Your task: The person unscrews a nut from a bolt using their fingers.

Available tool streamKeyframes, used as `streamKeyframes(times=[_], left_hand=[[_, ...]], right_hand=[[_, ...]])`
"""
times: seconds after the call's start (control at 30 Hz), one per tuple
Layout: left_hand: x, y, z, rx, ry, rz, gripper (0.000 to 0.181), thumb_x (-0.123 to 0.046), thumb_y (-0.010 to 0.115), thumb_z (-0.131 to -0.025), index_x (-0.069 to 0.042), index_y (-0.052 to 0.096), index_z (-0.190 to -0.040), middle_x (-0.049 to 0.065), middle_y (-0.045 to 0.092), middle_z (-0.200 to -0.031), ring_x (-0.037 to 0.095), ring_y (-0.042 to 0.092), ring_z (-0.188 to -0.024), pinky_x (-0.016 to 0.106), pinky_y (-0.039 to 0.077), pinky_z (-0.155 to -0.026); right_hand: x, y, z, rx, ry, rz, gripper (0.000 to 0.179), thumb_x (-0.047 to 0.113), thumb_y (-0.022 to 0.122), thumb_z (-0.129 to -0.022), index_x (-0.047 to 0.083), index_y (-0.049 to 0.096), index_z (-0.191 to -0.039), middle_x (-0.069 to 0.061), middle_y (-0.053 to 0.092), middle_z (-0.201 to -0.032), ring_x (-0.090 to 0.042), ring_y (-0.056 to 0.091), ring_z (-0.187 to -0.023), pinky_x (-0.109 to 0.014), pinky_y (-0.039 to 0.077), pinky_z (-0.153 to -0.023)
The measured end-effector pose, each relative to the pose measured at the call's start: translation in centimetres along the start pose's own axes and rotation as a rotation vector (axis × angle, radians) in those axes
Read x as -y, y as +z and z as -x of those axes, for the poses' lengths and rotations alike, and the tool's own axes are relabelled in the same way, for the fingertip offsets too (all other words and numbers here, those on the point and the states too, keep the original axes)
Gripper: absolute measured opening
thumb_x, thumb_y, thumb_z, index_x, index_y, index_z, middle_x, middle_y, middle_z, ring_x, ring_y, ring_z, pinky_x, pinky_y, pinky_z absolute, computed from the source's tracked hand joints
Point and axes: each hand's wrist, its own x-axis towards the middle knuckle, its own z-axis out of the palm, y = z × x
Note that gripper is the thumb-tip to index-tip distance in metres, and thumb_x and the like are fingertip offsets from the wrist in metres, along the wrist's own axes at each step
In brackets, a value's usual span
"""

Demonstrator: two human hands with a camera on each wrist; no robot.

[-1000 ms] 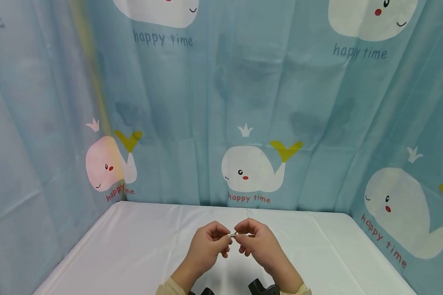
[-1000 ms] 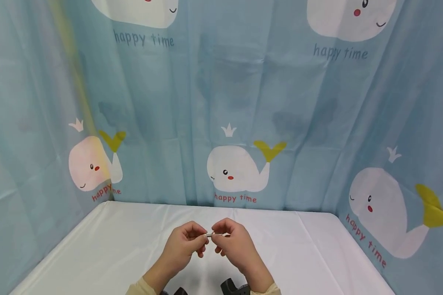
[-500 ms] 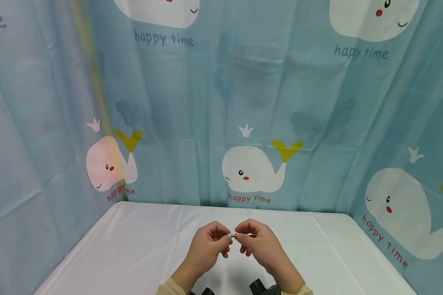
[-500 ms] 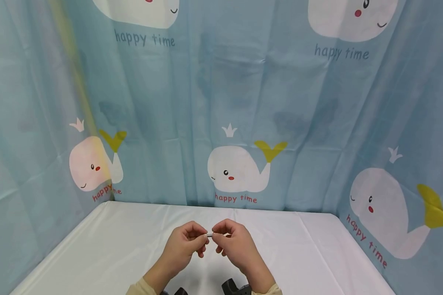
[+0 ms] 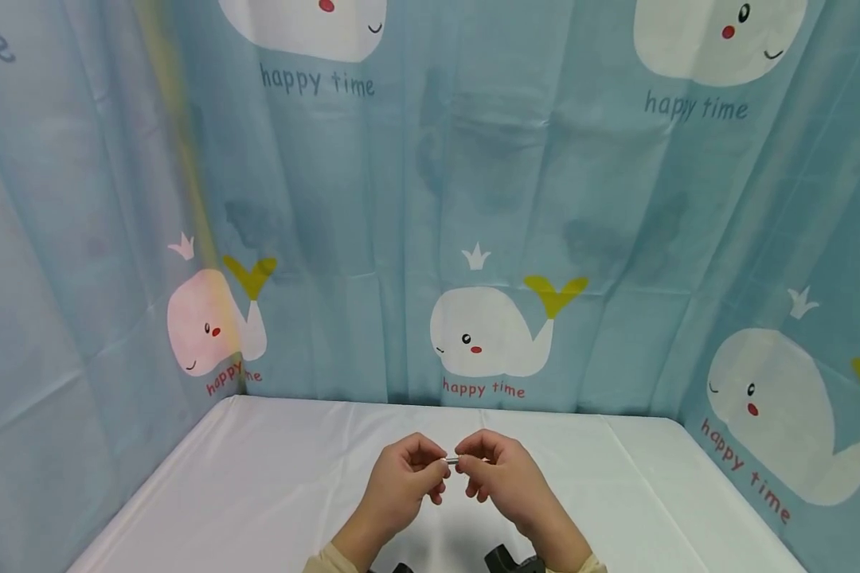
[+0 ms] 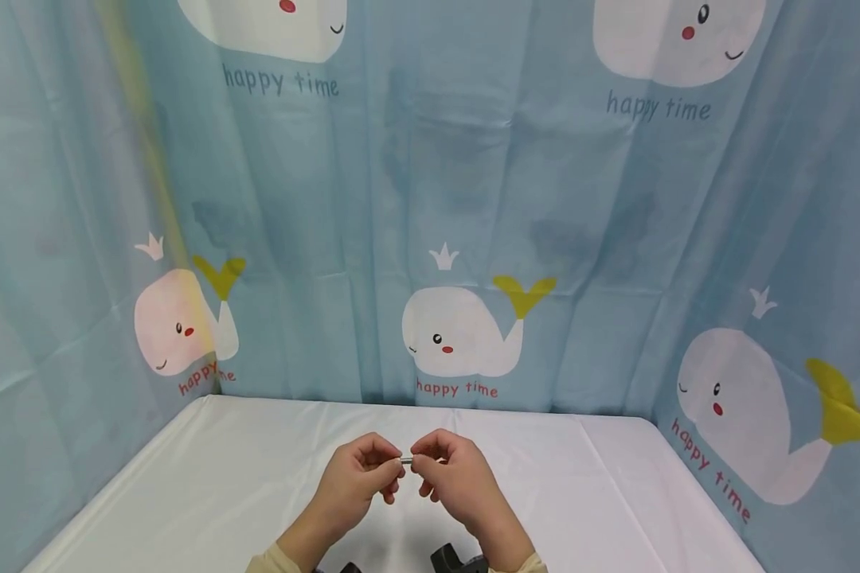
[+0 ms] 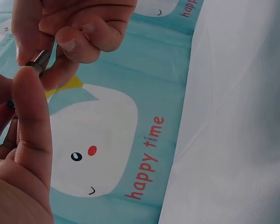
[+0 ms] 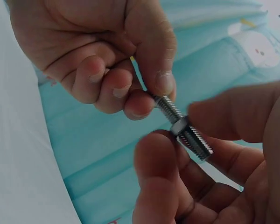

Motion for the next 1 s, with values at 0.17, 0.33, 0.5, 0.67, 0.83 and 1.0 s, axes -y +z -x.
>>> streamKeyframes(times=[0.17, 0.33, 0.5, 0.67, 0.83, 1.0], left_hand=[[0.12, -0.01, 0.16, 0.006, -0.009, 0.002, 0.008, -0.002, 0.065, -0.09, 0.003, 0.064, -0.097, 0.013, 0.067, -0.082, 0.018, 0.061, -0.063, 0.033, 0.058, -0.058], [0.11, 0.01, -0.01, 0.003, 0.002, -0.003, 0.008, -0.003, 0.065, -0.09, 0.003, 0.065, -0.097, 0.013, 0.067, -0.082, 0.019, 0.061, -0.064, 0.034, 0.059, -0.059], [0.08, -0.02, 0.05, 0.003, -0.02, 0.003, 0.008, -0.002, 0.065, -0.09, 0.002, 0.065, -0.097, 0.012, 0.067, -0.082, 0.019, 0.061, -0.063, 0.033, 0.058, -0.059], [-0.02, 0.01, 0.05, -0.005, 0.0, 0.016, 0.007, -0.002, 0.065, -0.09, 0.002, 0.065, -0.097, 0.012, 0.067, -0.082, 0.018, 0.06, -0.063, 0.032, 0.058, -0.059], [0.05, -0.01, 0.03, -0.004, -0.005, -0.001, 0.01, -0.001, 0.065, -0.09, 0.005, 0.064, -0.098, 0.012, 0.067, -0.082, 0.018, 0.061, -0.063, 0.032, 0.058, -0.059], [0.17, 0.0, -0.1, -0.001, 0.004, -0.013, 0.01, -0.003, 0.067, -0.089, 0.003, 0.065, -0.097, 0.013, 0.066, -0.081, 0.019, 0.061, -0.063, 0.034, 0.059, -0.06]], right_hand=[[-0.22, -0.08, 0.04, 0.016, 0.031, -0.026, 0.025, 0.024, 0.064, -0.098, 0.002, 0.066, -0.108, -0.011, 0.068, -0.094, -0.026, 0.064, -0.065, -0.033, 0.053, -0.056], [-0.31, -0.06, -0.09, 0.028, 0.039, -0.027, 0.031, 0.031, 0.058, -0.102, 0.001, 0.067, -0.104, -0.011, 0.066, -0.079, -0.022, 0.061, -0.061, -0.031, 0.052, -0.055], [-0.2, -0.02, -0.05, 0.025, 0.035, -0.015, 0.021, 0.02, 0.06, -0.1, 0.002, 0.067, -0.107, -0.01, 0.067, -0.086, -0.023, 0.061, -0.063, -0.033, 0.052, -0.056], [0.08, -0.02, 0.0, 0.023, 0.011, -0.007, 0.022, 0.016, 0.062, -0.096, 0.002, 0.065, -0.113, -0.01, 0.066, -0.098, -0.025, 0.062, -0.065, -0.032, 0.052, -0.056], [0.09, -0.03, 0.09, 0.028, 0.034, -0.03, 0.032, 0.032, 0.06, -0.1, 0.001, 0.067, -0.105, -0.011, 0.067, -0.082, -0.022, 0.06, -0.06, -0.031, 0.052, -0.054], [-0.1, -0.12, 0.0, 0.023, 0.021, -0.007, 0.026, 0.026, 0.063, -0.099, 0.001, 0.068, -0.104, -0.01, 0.067, -0.082, -0.023, 0.061, -0.062, -0.032, 0.052, -0.055]])
